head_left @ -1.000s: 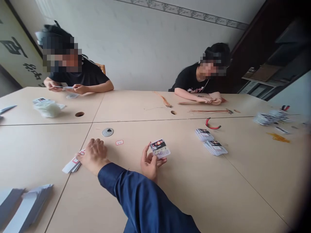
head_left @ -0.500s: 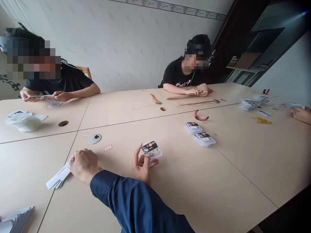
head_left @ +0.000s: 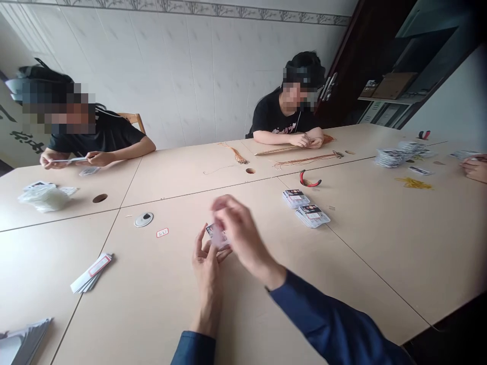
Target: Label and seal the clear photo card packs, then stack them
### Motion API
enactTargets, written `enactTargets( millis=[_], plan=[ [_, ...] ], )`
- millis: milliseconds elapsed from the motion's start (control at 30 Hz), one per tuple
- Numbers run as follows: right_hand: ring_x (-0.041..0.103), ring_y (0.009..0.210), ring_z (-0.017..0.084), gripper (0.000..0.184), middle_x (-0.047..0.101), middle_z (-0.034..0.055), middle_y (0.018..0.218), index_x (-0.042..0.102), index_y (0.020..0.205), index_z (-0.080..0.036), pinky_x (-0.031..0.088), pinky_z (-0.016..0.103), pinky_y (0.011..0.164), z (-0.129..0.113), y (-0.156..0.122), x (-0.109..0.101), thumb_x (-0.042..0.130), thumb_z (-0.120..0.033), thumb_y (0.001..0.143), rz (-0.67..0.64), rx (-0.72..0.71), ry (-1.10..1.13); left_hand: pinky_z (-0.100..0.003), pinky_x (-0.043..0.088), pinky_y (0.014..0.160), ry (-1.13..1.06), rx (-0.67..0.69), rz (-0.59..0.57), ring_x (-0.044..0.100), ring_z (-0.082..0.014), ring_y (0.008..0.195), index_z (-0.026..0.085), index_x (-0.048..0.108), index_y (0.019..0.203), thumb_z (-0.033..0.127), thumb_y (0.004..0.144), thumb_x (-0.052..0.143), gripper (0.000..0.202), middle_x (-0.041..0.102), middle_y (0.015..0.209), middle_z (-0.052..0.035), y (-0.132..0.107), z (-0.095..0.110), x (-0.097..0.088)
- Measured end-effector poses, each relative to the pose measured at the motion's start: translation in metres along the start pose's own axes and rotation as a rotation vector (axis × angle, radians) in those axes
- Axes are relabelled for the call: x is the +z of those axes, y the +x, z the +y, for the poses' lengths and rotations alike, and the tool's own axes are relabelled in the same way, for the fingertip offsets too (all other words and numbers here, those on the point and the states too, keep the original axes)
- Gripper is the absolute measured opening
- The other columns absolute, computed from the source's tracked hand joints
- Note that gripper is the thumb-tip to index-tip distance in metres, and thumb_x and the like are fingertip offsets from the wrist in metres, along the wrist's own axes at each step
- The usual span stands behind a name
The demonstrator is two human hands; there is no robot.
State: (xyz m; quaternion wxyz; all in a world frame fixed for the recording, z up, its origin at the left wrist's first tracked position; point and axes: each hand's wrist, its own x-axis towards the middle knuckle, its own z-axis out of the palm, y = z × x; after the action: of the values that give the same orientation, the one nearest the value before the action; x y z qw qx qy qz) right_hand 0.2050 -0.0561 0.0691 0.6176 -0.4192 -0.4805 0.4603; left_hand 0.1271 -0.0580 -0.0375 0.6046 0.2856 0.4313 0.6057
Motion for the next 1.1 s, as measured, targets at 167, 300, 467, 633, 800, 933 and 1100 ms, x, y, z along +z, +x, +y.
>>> enactTargets(
  millis=[167, 300, 467, 633, 800, 933, 1100],
  plan=[
    [0.042, 0.056, 0.011, 0.02, 0.044, -0.0023, 0.062, 0.055, 0.075, -0.017, 0.032, 0.021, 0.051, 0.054, -0.003, -0.103, 0.045, -0.033, 0.082, 0.251, 0.018, -0.333, -0.033, 0.06, 0.072, -0.024, 0.003, -0.03, 0.072, -0.0173, 0.063, 0.021, 0.048, 0.14, 0.024, 0.069, 0.073, 0.075, 0.071, 0.078, -0.0006, -0.008, 0.005, 0.002],
    [0.046, 0.055, 0.012, 0.022, 0.05, -0.0014, 0.059, 0.054, 0.069, -0.019, 0.034, 0.023, 0.053, 0.082, -0.015, -0.117, 0.046, -0.034, 0.083, 0.089, 0.044, -0.535, -0.033, 0.059, 0.073, -0.014, 0.01, -0.019, 0.071, -0.0163, 0.062, 0.022, 0.048, 0.14, 0.022, 0.068, 0.072, 0.076, 0.07, 0.077, 0.0009, -0.011, 0.007, 0.004],
    [0.052, 0.054, 0.012, 0.015, 0.059, -0.0006, 0.064, 0.057, 0.077, -0.019, 0.036, 0.022, 0.056, 0.073, -0.023, -0.108, 0.046, -0.026, 0.084, -0.053, 0.053, -0.638, -0.032, 0.059, 0.075, 0.027, 0.028, 0.003, 0.071, -0.0153, 0.064, 0.023, 0.048, 0.14, 0.018, 0.066, 0.071, 0.078, 0.069, 0.073, 0.0034, -0.012, 0.008, 0.008],
    [0.051, 0.052, 0.011, 0.02, 0.058, -0.0011, 0.063, 0.061, 0.082, -0.017, 0.035, 0.021, 0.053, 0.069, -0.026, -0.106, 0.043, -0.024, 0.088, -0.087, 0.094, -0.54, -0.031, 0.059, 0.074, 0.089, 0.034, -0.007, 0.071, -0.0149, 0.064, 0.025, 0.049, 0.139, 0.02, 0.069, 0.071, 0.074, 0.071, 0.08, 0.0014, -0.013, 0.009, 0.009],
    [0.043, 0.051, 0.01, 0.025, 0.047, -0.0049, 0.057, 0.065, 0.095, -0.017, 0.029, 0.021, 0.052, 0.067, -0.033, -0.097, 0.052, -0.038, 0.092, -0.193, 0.02, -0.543, -0.031, 0.059, 0.072, 0.12, 0.047, -0.047, 0.072, -0.0158, 0.067, 0.025, 0.049, 0.139, 0.021, 0.069, 0.074, 0.075, 0.075, 0.092, -0.004, -0.015, 0.007, 0.008],
    [0.037, 0.049, 0.009, 0.022, 0.042, -0.0057, 0.055, 0.059, 0.081, -0.018, 0.024, 0.021, 0.05, 0.066, -0.036, -0.092, 0.051, -0.036, 0.091, -0.214, -0.005, -0.561, -0.03, 0.059, 0.067, 0.172, 0.058, -0.058, 0.072, -0.0167, 0.066, 0.025, 0.049, 0.138, 0.027, 0.07, 0.078, 0.074, 0.075, 0.095, -0.0055, -0.017, 0.007, 0.008],
    [0.037, 0.05, 0.009, 0.022, 0.045, -0.0053, 0.056, 0.058, 0.08, -0.018, 0.023, 0.022, 0.05, 0.068, -0.037, -0.091, 0.051, -0.035, 0.091, -0.22, -0.009, -0.562, -0.028, 0.058, 0.066, 0.18, 0.073, -0.06, 0.071, -0.0154, 0.063, 0.025, 0.049, 0.137, 0.022, 0.067, 0.077, 0.075, 0.075, 0.095, -0.0043, -0.018, 0.007, 0.008]
  ],
)
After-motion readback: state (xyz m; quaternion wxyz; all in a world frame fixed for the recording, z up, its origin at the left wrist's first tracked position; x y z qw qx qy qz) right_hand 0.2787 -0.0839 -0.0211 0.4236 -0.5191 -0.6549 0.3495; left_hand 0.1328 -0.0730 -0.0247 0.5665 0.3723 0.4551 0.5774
